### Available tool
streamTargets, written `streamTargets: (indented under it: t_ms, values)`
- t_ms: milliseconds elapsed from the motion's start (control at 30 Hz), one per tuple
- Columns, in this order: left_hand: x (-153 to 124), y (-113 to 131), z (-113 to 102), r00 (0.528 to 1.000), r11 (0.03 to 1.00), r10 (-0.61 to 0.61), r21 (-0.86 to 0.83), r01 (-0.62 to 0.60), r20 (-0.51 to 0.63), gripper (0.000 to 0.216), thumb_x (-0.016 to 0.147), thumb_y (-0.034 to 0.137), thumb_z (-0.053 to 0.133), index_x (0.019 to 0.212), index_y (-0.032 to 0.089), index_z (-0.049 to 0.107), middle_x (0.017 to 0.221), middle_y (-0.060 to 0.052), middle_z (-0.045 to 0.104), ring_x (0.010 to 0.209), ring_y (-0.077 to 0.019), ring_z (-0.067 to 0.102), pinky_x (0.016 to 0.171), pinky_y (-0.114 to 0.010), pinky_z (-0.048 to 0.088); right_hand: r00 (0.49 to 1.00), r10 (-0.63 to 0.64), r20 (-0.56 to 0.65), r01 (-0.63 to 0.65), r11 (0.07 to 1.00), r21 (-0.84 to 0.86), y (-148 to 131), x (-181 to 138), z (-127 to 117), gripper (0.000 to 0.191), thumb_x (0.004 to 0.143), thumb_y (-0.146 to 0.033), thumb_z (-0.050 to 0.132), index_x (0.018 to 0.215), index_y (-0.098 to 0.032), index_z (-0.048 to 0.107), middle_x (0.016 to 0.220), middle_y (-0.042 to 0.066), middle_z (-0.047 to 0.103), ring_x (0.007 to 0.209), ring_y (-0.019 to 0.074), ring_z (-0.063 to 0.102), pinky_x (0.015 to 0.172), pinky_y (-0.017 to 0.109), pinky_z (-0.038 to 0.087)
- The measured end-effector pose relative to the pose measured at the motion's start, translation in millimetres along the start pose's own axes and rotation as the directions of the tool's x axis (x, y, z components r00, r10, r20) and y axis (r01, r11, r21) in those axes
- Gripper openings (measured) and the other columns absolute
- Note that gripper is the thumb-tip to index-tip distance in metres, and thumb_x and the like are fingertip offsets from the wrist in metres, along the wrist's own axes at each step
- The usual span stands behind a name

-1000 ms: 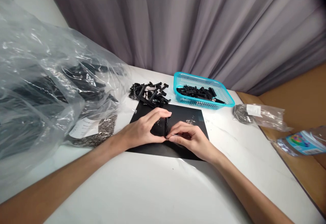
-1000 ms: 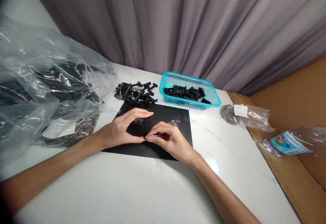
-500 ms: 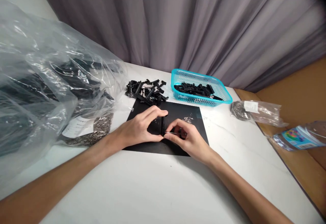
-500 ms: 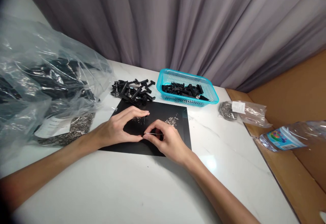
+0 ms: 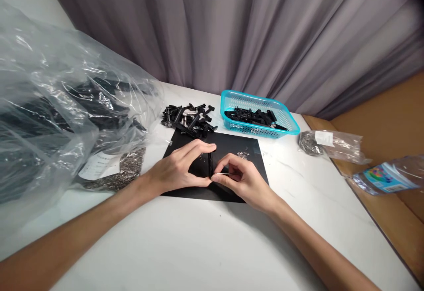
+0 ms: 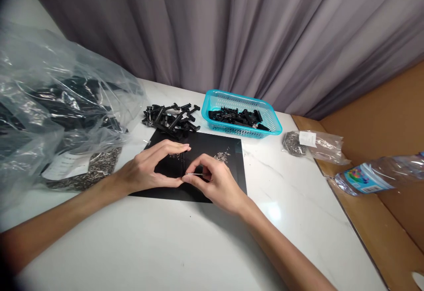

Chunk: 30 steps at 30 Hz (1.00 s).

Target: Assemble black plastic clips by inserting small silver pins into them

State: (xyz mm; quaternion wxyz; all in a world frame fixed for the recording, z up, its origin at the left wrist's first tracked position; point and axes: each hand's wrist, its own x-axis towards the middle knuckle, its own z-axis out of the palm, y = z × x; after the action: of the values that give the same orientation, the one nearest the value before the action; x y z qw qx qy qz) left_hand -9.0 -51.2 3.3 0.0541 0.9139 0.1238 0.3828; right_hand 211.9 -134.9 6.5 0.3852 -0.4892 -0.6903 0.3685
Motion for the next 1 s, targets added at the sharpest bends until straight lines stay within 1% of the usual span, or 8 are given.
streamTargets:
  t_ms: [100,200,333,400,500,567,833,1000]
  values:
    - [0.0,-1.6,1.7,0.991,0.99,-0.135,-0.053,0.135,0.001,0.063,0.077,0.023,0.084,0.133,0.016,0.055,0.118,-0.011,0.07,0.113,-0.0252,0.07,0.1,-0.039,0.062,0.996,-0.035,-0.085,0.03,0.998,-0.055,-1.9,-0.2,-4.1,0.019,0.098,-0.041,0.068,0.094,-0.022,0.068,0.088,0.0,0.058,0.075,0.0145,0.049,0.066,0.028,0.041]
    - [0.0,-4.9,3.0,0.98,0.973,-0.2,-0.116,0.198,-0.007,0.064,0.077,0.031,0.086,0.133,0.019,0.057,0.119,-0.009,0.071,0.11,-0.0242,0.071,0.098,-0.039,0.062,0.976,-0.085,-0.202,0.068,0.994,-0.089,-0.9,0.9,-7.1,0.035,0.108,-0.042,0.048,0.089,-0.022,0.069,0.083,0.002,0.055,0.075,0.0164,0.051,0.07,0.032,0.043]
    - [-1.1,-8.5,3.3,0.968,0.956,-0.25,-0.154,0.25,0.019,0.065,0.075,0.035,0.087,0.131,0.02,0.058,0.118,-0.009,0.071,0.107,-0.0243,0.072,0.097,-0.041,0.063,0.917,-0.2,-0.346,0.146,0.974,-0.175,1.4,0.5,-5.7,0.042,0.111,-0.041,0.037,0.096,-0.025,0.072,0.096,0.006,0.061,0.098,0.0229,0.056,0.093,0.041,0.043]
    - [-1.8,-9.0,3.1,0.963,0.952,-0.267,-0.147,0.269,0.032,0.065,0.075,0.034,0.087,0.131,0.02,0.059,0.118,-0.009,0.071,0.108,-0.0246,0.072,0.098,-0.042,0.063,0.917,-0.209,-0.339,0.166,0.974,-0.152,1.4,-1.2,-2.7,0.041,0.112,-0.039,0.037,0.096,-0.025,0.072,0.093,0.005,0.063,0.091,0.021,0.058,0.089,0.04,0.045]
    - [-2.6,-8.5,3.0,0.957,0.946,-0.289,-0.143,0.291,0.032,0.063,0.075,0.033,0.087,0.13,0.02,0.059,0.118,-0.008,0.071,0.109,-0.0244,0.072,0.1,-0.042,0.062,0.938,-0.183,-0.293,0.199,0.98,0.024,0.4,-3.9,3.3,0.036,0.111,-0.037,0.043,0.093,-0.023,0.071,0.081,0.002,0.064,0.072,0.0156,0.058,0.071,0.033,0.049]
    - [-2.8,-8.0,3.2,0.954,0.943,-0.298,-0.147,0.299,0.031,0.063,0.075,0.033,0.087,0.129,0.02,0.059,0.119,-0.008,0.071,0.108,-0.0239,0.072,0.1,-0.041,0.062,0.94,-0.173,-0.293,0.211,0.972,0.104,0.3,-4.6,7.1,0.033,0.109,-0.037,0.049,0.091,-0.022,0.072,0.079,0.002,0.065,0.071,0.0146,0.061,0.067,0.03,0.051]
    - [-5.0,-11.2,5.7,0.958,0.949,-0.286,-0.128,0.286,0.024,0.063,0.075,0.029,0.085,0.131,0.021,0.057,0.118,-0.007,0.07,0.106,-0.023,0.072,0.096,-0.04,0.063,0.953,-0.119,-0.278,0.161,0.978,0.135,6.6,-2.5,14.4,0.03,0.106,-0.037,0.055,0.094,-0.02,0.077,0.083,0.005,0.073,0.076,0.0159,0.069,0.072,0.03,0.059]
    - [-6.3,-9.2,5.7,0.972,0.971,-0.233,-0.062,0.23,-0.031,0.063,0.074,0.025,0.084,0.13,0.02,0.057,0.115,-0.008,0.071,0.1,-0.0225,0.072,0.091,-0.038,0.064,0.952,-0.172,-0.253,0.199,0.976,0.086,4.7,-2.7,14.2,0.029,0.107,-0.034,0.054,0.095,-0.021,0.078,0.084,0.005,0.076,0.078,0.0175,0.07,0.076,0.034,0.059]
